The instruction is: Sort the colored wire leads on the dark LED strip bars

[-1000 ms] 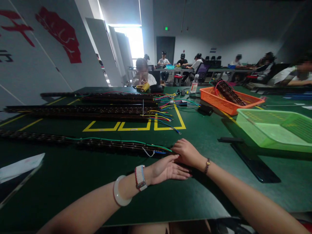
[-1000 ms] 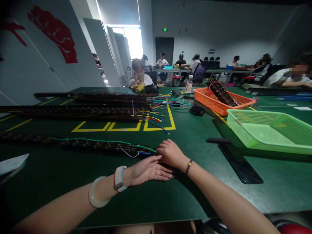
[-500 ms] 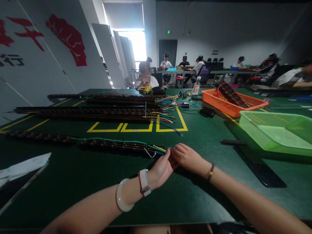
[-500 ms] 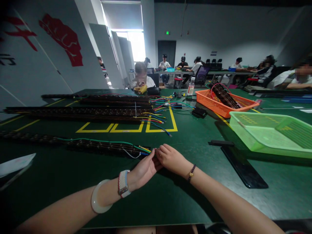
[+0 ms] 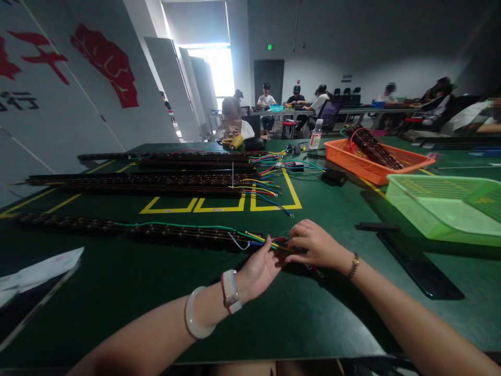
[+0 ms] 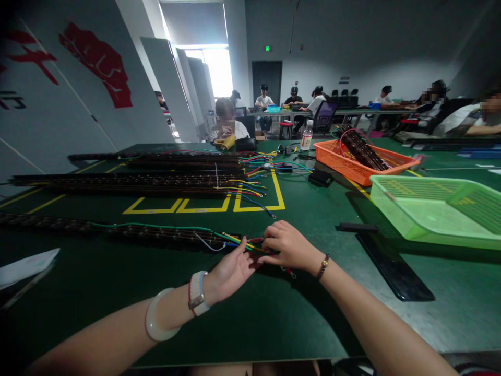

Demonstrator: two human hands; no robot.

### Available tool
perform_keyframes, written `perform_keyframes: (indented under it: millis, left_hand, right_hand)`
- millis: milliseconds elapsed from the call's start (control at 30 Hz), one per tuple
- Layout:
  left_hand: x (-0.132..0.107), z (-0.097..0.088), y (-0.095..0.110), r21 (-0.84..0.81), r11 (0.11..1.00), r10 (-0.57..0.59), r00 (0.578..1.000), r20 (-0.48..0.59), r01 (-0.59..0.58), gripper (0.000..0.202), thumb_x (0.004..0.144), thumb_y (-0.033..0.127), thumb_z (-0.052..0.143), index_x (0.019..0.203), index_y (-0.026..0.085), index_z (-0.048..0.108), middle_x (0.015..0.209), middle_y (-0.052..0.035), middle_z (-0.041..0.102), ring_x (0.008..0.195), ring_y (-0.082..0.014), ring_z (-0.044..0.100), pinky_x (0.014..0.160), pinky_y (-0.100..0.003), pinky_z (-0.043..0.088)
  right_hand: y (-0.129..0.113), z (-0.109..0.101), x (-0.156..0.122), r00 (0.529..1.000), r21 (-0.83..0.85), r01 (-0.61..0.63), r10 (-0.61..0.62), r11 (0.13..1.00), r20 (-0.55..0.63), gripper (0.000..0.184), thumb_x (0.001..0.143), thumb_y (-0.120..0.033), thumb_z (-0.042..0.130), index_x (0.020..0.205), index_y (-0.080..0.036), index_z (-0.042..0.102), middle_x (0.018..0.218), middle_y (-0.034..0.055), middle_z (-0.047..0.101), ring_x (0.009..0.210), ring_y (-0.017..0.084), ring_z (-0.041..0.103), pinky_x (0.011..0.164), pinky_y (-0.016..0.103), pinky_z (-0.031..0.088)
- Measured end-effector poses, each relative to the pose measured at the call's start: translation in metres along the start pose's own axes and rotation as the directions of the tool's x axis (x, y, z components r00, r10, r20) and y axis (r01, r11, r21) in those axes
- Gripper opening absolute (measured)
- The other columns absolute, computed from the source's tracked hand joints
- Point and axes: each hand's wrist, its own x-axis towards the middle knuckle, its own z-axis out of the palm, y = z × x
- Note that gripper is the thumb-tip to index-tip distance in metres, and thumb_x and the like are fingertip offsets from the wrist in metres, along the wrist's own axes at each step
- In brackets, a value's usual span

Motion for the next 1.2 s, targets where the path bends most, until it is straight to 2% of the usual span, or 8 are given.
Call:
perform_keyframes:
  millis: [167, 367, 500, 600, 733, 900, 1033, 1200]
  left_hand:
    - [0.001, 0.0, 0.0, 0.007, 1.0, -0.013, 1.0, 0.003, 0.013, 0.037, 0.089, 0.04, 0.045, 0.109, 0.012, 0.058, 0.108, -0.013, 0.062, 0.108, -0.0189, 0.055, 0.099, -0.034, 0.039]
    - [0.003, 0.001, -0.001, -0.046, 0.998, 0.036, 0.998, 0.052, -0.034, 0.032, 0.091, 0.039, 0.042, 0.097, 0.013, 0.06, 0.103, -0.0116, 0.064, 0.105, -0.0195, 0.056, 0.098, -0.036, 0.04]
    - [0.003, 0.002, -0.001, -0.06, 0.998, 0.028, 0.997, 0.072, -0.024, 0.033, 0.089, 0.04, 0.044, 0.089, 0.012, 0.06, 0.097, -0.0123, 0.065, 0.103, -0.0205, 0.058, 0.097, -0.038, 0.041]
    - [0.001, 0.003, -0.001, -0.025, 0.999, 0.025, 0.999, 0.041, -0.024, 0.027, 0.087, 0.037, 0.05, 0.089, 0.012, 0.061, 0.098, -0.0119, 0.065, 0.104, -0.02, 0.058, 0.099, -0.037, 0.039]
    - [-0.001, 0.003, -0.002, 0.047, 0.996, 0.071, 0.997, 0.038, -0.073, 0.02, 0.086, 0.028, 0.055, 0.099, 0.014, 0.059, 0.111, -0.0125, 0.062, 0.109, -0.0202, 0.056, 0.102, -0.04, 0.037]
    - [-0.001, 0.0, -0.004, 0.086, 0.991, 0.097, 0.995, 0.019, -0.098, 0.022, 0.085, 0.031, 0.055, 0.095, 0.011, 0.057, 0.104, -0.014, 0.063, 0.101, -0.0216, 0.06, 0.099, -0.042, 0.04]
    - [-0.002, 0.001, -0.004, 0.099, 0.991, 0.09, 0.996, 0.016, -0.091, 0.029, 0.087, 0.036, 0.051, 0.1, 0.011, 0.056, 0.108, -0.0164, 0.063, 0.101, -0.022, 0.06, 0.097, -0.041, 0.041]
    - [-0.003, 0.002, -0.004, 0.12, 0.989, 0.086, 0.996, 0.014, -0.087, 0.033, 0.087, 0.038, 0.05, 0.1, 0.009, 0.057, 0.111, -0.0186, 0.061, 0.102, -0.0226, 0.06, 0.097, -0.04, 0.041]
  right_hand:
    - [-0.003, 0.004, 0.003, 0.991, -0.159, 0.06, -0.04, 0.985, 0.125, 0.025, 0.085, -0.041, 0.056, 0.09, -0.018, 0.062, 0.085, 0.0053, 0.058, 0.077, 0.017, 0.047, 0.073, 0.031, 0.034]
    - [-0.011, 0.009, 0.005, 0.979, -0.244, 0.155, -0.116, 0.957, 0.165, 0.014, 0.088, -0.025, 0.048, 0.085, -0.016, 0.057, 0.079, 0.005, 0.058, 0.073, 0.016, 0.047, 0.072, 0.032, 0.033]
    - [-0.013, 0.011, 0.005, 0.98, -0.26, 0.17, -0.136, 0.951, 0.147, 0.02, 0.089, -0.022, 0.043, 0.076, -0.016, 0.056, 0.071, 0.0036, 0.056, 0.066, 0.015, 0.045, 0.067, 0.03, 0.032]
    - [-0.008, 0.01, 0.003, 0.995, -0.207, 0.09, -0.077, 0.974, 0.07, 0.021, 0.09, -0.026, 0.045, 0.078, -0.016, 0.058, 0.07, 0.0035, 0.057, 0.065, 0.014, 0.047, 0.066, 0.029, 0.033]
    - [0.007, 0.011, 0.0, 0.997, -0.168, -0.072, 0.07, 0.983, -0.02, 0.022, 0.092, -0.028, 0.044, 0.088, -0.016, 0.062, 0.074, 0.0041, 0.061, 0.068, 0.015, 0.052, 0.066, 0.028, 0.035]
    - [0.023, 0.022, -0.002, 0.976, -0.138, -0.21, 0.2, 0.968, -0.082, 0.019, 0.092, -0.025, 0.047, 0.097, -0.017, 0.064, 0.086, 0.0053, 0.066, 0.077, 0.016, 0.056, 0.073, 0.028, 0.038]
    - [0.032, 0.033, 0.0, 0.959, -0.128, -0.269, 0.253, 0.955, -0.124, 0.018, 0.09, -0.023, 0.05, 0.096, -0.018, 0.066, 0.086, 0.0052, 0.067, 0.078, 0.016, 0.057, 0.073, 0.027, 0.038]
    - [0.041, 0.043, 0.006, 0.956, -0.16, -0.278, 0.255, 0.947, -0.147, 0.018, 0.09, -0.022, 0.052, 0.095, -0.017, 0.068, 0.083, 0.0055, 0.068, 0.076, 0.016, 0.057, 0.073, 0.028, 0.037]
